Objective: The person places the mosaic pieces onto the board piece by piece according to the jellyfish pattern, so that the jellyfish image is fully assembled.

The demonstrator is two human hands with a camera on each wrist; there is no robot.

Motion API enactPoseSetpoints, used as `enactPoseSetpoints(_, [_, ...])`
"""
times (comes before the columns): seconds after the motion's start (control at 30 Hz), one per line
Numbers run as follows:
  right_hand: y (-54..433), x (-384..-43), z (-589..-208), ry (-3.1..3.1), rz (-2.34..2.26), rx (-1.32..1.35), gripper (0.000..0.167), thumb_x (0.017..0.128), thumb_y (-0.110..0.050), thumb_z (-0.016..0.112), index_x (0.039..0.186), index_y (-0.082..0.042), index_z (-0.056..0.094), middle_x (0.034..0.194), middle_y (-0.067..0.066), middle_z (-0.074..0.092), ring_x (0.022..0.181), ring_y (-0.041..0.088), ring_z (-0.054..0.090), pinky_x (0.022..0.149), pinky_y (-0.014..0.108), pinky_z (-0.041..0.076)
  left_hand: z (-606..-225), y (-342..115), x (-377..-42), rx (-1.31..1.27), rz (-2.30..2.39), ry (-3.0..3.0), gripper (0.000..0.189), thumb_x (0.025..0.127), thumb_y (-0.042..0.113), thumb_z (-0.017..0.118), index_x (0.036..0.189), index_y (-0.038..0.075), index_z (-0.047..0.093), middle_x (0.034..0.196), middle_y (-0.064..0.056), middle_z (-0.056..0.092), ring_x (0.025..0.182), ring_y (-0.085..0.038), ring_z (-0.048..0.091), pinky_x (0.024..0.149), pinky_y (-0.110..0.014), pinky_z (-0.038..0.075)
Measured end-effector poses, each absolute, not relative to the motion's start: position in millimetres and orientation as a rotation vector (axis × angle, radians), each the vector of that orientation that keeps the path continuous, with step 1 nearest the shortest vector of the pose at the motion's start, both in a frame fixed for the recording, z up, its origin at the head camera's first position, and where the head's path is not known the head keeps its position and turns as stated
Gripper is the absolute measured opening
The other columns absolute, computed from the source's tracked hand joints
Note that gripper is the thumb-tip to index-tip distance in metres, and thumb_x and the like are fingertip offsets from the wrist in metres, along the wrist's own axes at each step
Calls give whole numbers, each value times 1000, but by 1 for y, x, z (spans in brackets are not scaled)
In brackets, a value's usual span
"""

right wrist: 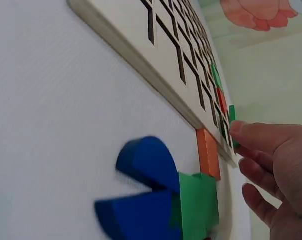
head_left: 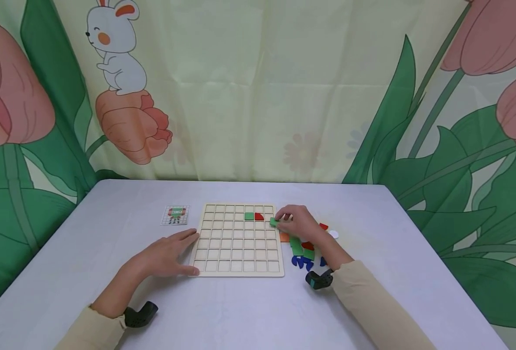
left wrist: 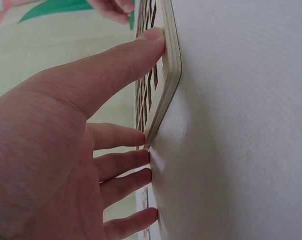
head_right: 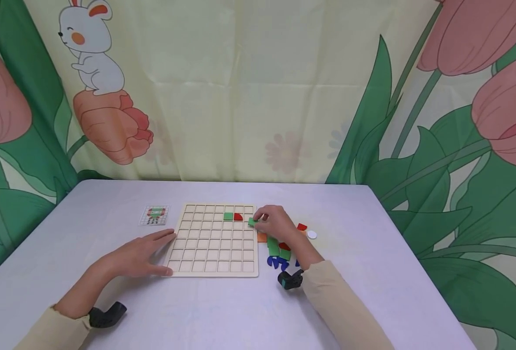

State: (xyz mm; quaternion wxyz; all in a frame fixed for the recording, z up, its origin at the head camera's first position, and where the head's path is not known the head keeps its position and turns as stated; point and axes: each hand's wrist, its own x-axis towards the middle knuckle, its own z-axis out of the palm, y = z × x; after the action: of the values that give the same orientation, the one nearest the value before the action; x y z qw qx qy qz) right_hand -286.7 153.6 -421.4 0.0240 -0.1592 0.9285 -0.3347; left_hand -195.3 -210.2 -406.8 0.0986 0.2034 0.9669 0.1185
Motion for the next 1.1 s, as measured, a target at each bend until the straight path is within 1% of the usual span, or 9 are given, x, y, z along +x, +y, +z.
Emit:
enactPoseSetpoints(0.23, [129, -295, -421, 2854, -1095, -506, 11, 86, -16, 73, 98, -17, 74, 99, 0, 67, 90, 18, 55, 71, 26, 48, -408, -211, -195, 612, 357, 2867, 95, 75, 60, 73, 147, 6, 39, 155, -15, 34, 141, -37, 36, 104, -61, 36])
enactPoseSetpoints(0.5, [113, -299, -425, 2896, -1106, -581, 13, 85, -13, 74, 98, -13, 74, 99, 2, 69, 85, 15, 56, 73, 28, 49, -410, -212, -197, 616, 369, 2867, 97, 75, 62, 72, 148, 7, 39, 156, -15, 34, 141, -37, 36, 105, -61, 35])
enactPoseSetpoints(0.73, [101, -304, -428, 2899, -1160, -559, 13, 84, -13, 75, 97, -13, 76, 98, 3, 70, 83, 14, 57, 70, 26, 47, -412, -211, -198, 611, 356, 2870, 97, 74, 62, 72, 148, 8, 39, 156, -13, 34, 141, -36, 36, 105, -59, 36])
enactPoseSetpoints(0.93, [92, -307, -428, 2888, -1195, -562, 13, 83, -13, 75, 96, -12, 76, 99, 4, 71, 85, 16, 60, 71, 27, 48, -412, -212, -198, 623, 360, 2871, 97, 74, 62, 72, 148, 7, 39, 156, -13, 34, 141, -36, 36, 105, -61, 36])
enactPoseSetpoints(1.1, [86, -309, -431, 2891, -1204, -577, 12, 83, -13, 76, 95, -14, 76, 98, 3, 71, 85, 16, 59, 72, 28, 48, -411, -213, -197, 627, 373, 2865, 97, 75, 62, 72, 148, 7, 39, 156, -12, 34, 141, -35, 36, 105, -61, 36])
